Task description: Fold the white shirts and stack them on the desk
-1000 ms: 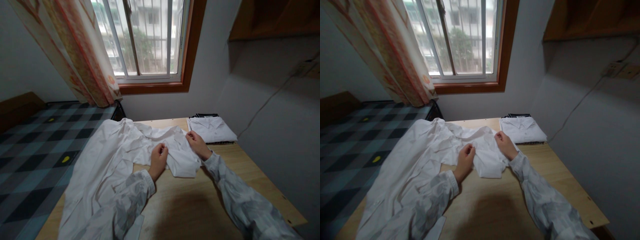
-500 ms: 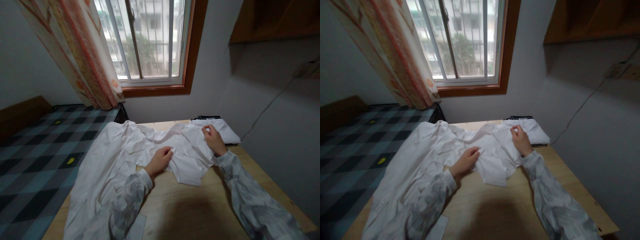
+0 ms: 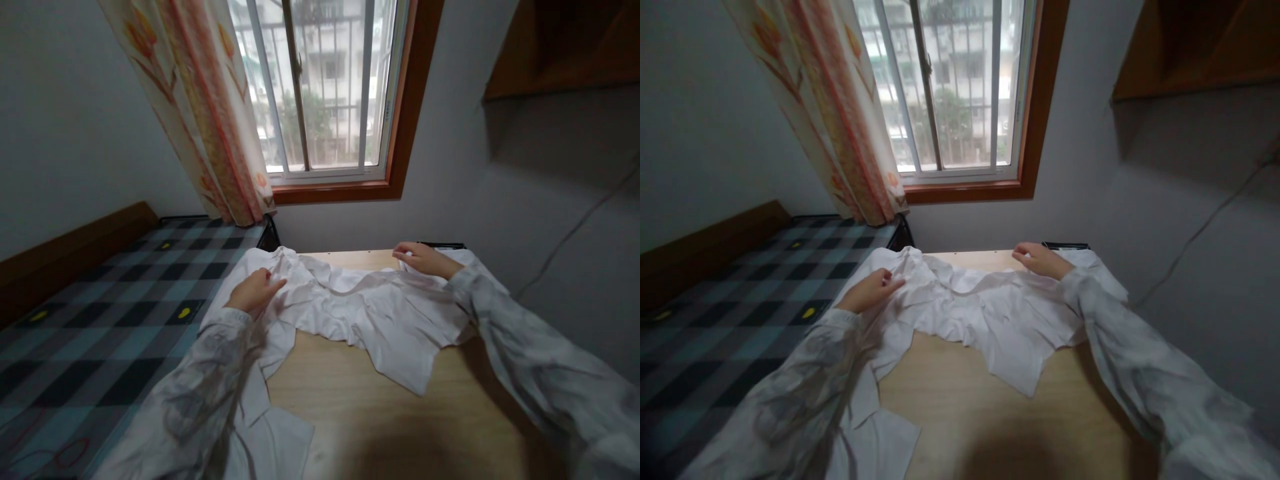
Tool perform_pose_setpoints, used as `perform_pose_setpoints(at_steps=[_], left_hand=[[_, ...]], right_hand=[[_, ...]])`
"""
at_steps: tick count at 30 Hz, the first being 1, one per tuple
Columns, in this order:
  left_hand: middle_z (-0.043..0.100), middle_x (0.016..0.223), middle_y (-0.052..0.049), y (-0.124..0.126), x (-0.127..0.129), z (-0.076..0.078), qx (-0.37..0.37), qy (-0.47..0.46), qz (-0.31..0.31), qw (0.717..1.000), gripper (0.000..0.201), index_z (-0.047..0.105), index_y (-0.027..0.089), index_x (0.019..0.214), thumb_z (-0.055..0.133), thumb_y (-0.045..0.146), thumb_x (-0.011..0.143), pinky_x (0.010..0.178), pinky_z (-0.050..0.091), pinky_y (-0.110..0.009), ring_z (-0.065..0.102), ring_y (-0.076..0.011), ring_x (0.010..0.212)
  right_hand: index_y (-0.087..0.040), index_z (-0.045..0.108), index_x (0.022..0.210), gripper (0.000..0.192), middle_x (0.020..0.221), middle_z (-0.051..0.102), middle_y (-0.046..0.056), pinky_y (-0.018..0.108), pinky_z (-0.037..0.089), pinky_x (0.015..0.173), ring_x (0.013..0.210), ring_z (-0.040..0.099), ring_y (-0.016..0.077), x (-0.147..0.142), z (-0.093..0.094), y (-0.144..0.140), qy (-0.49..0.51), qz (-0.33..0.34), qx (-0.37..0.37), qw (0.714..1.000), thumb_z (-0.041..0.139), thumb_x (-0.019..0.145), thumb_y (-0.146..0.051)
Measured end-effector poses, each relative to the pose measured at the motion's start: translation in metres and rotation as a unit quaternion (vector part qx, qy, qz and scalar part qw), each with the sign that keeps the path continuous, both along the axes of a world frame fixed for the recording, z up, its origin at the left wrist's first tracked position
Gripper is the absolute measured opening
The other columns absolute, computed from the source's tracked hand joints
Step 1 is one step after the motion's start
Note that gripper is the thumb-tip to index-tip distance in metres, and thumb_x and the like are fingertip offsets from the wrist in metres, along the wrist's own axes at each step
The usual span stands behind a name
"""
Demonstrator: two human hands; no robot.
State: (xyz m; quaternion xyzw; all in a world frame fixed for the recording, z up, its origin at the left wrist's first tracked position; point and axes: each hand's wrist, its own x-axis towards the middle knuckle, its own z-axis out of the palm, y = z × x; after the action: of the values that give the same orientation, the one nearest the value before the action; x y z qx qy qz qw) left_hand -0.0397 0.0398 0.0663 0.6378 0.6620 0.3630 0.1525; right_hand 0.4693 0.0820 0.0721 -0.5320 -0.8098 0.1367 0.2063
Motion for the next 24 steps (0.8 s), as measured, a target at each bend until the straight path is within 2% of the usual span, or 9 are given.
perform_pose_setpoints(at_steps=[3, 6, 9, 13, 15, 16, 19, 21, 24], left_hand=[[0.075, 0.081, -0.006, 0.009, -0.012, -0.007, -0.107, 0.134, -0.050, 0.984, 0.044, 0.070, 0.022, 0.081, 0.083, 0.064, 0.073, 0.072, 0.047, -0.031, 0.069, -0.0259, 0.079], [0.079, 0.100, -0.008, 0.003, -0.001, -0.013, -0.130, 0.217, -0.099, 0.962, 0.046, 0.076, 0.022, 0.092, 0.076, 0.066, 0.080, 0.075, 0.047, -0.031, 0.072, -0.0258, 0.088], [0.079, 0.105, -0.009, -0.008, 0.014, -0.018, -0.128, 0.271, -0.121, 0.946, 0.053, 0.077, 0.022, 0.101, 0.075, 0.071, 0.081, 0.080, 0.048, -0.034, 0.073, -0.0294, 0.097], [0.078, 0.098, -0.008, -0.016, 0.020, -0.026, -0.135, 0.283, -0.110, 0.943, 0.041, 0.074, 0.023, 0.102, 0.086, 0.050, 0.073, 0.085, 0.048, -0.035, 0.073, -0.0315, 0.100], [0.077, 0.092, -0.006, -0.013, 0.019, -0.031, -0.128, 0.241, -0.109, 0.956, 0.030, 0.071, 0.023, 0.098, 0.081, 0.039, 0.075, 0.081, 0.048, -0.033, 0.072, -0.0285, 0.093], [0.075, 0.089, -0.005, -0.011, 0.018, -0.033, -0.121, 0.202, -0.117, 0.965, 0.024, 0.069, 0.023, 0.094, 0.078, 0.035, 0.076, 0.077, 0.048, -0.032, 0.071, -0.0265, 0.089], [0.071, 0.081, -0.003, -0.002, 0.020, -0.035, -0.096, 0.041, -0.152, 0.983, 0.019, 0.064, 0.021, 0.087, 0.073, 0.032, 0.075, 0.067, 0.046, -0.029, 0.067, -0.0211, 0.076], [0.070, 0.080, -0.002, 0.002, 0.023, -0.032, -0.084, -0.071, -0.158, 0.981, 0.026, 0.064, 0.020, 0.089, 0.075, 0.036, 0.072, 0.063, 0.046, -0.028, 0.065, -0.0191, 0.072], [0.073, 0.088, -0.003, 0.002, 0.026, -0.025, -0.069, -0.200, -0.130, 0.969, 0.043, 0.065, 0.018, 0.099, 0.081, 0.039, 0.067, 0.065, 0.049, -0.028, 0.066, -0.0180, 0.075]], right_hand=[[-0.019, 0.075, 0.119, 0.028, 0.121, 0.080, 0.010, 0.028, 0.052, 0.089, 0.106, 0.073, 0.0220, -0.067, -0.014, 0.029, -0.043, -0.035, -0.075, 0.996, 0.058, 0.105, -0.037], [-0.018, 0.077, 0.116, 0.036, 0.115, 0.081, 0.012, 0.029, 0.054, 0.084, 0.100, 0.075, 0.0249, -0.117, -0.033, 0.041, -0.078, -0.034, -0.118, 0.989, 0.078, 0.093, -0.046], [-0.019, 0.079, 0.114, 0.051, 0.116, 0.081, 0.013, 0.032, 0.055, 0.085, 0.102, 0.075, 0.0283, -0.145, -0.047, 0.039, -0.103, -0.015, -0.144, 0.984, 0.090, 0.079, -0.055], [-0.021, 0.083, 0.098, 0.028, 0.107, 0.081, 0.010, 0.032, 0.053, 0.085, 0.100, 0.075, 0.0272, -0.155, -0.055, 0.034, -0.132, 0.010, -0.168, 0.977, 0.088, 0.081, -0.043], [-0.021, 0.083, 0.095, 0.020, 0.106, 0.081, 0.010, 0.032, 0.053, 0.086, 0.100, 0.075, 0.0273, -0.153, -0.056, 0.033, -0.131, 0.009, -0.163, 0.978, 0.087, 0.081, -0.034], [-0.021, 0.082, 0.101, 0.024, 0.112, 0.080, 0.010, 0.032, 0.052, 0.088, 0.105, 0.074, 0.0279, -0.152, -0.056, 0.033, -0.125, 0.006, -0.154, 0.980, 0.087, 0.080, -0.033], [-0.020, 0.071, 0.134, 0.061, 0.133, 0.074, 0.014, 0.030, 0.051, 0.091, 0.118, 0.070, 0.0284, -0.150, -0.058, 0.034, -0.096, -0.005, -0.127, 0.987, 0.089, 0.078, -0.037], [-0.018, 0.064, 0.143, 0.072, 0.131, 0.074, 0.015, 0.029, 0.051, 0.086, 0.112, 0.071, 0.0265, -0.152, -0.059, 0.033, -0.077, -0.014, -0.126, 0.989, 0.088, 0.079, -0.038], [-0.015, 0.075, 0.119, 0.043, 0.104, 0.078, 0.009, 0.026, 0.046, 0.073, 0.091, 0.070, 0.0217, -0.156, -0.061, 0.030, -0.062, -0.014, -0.140, 0.988, 0.082, 0.078, -0.026]])
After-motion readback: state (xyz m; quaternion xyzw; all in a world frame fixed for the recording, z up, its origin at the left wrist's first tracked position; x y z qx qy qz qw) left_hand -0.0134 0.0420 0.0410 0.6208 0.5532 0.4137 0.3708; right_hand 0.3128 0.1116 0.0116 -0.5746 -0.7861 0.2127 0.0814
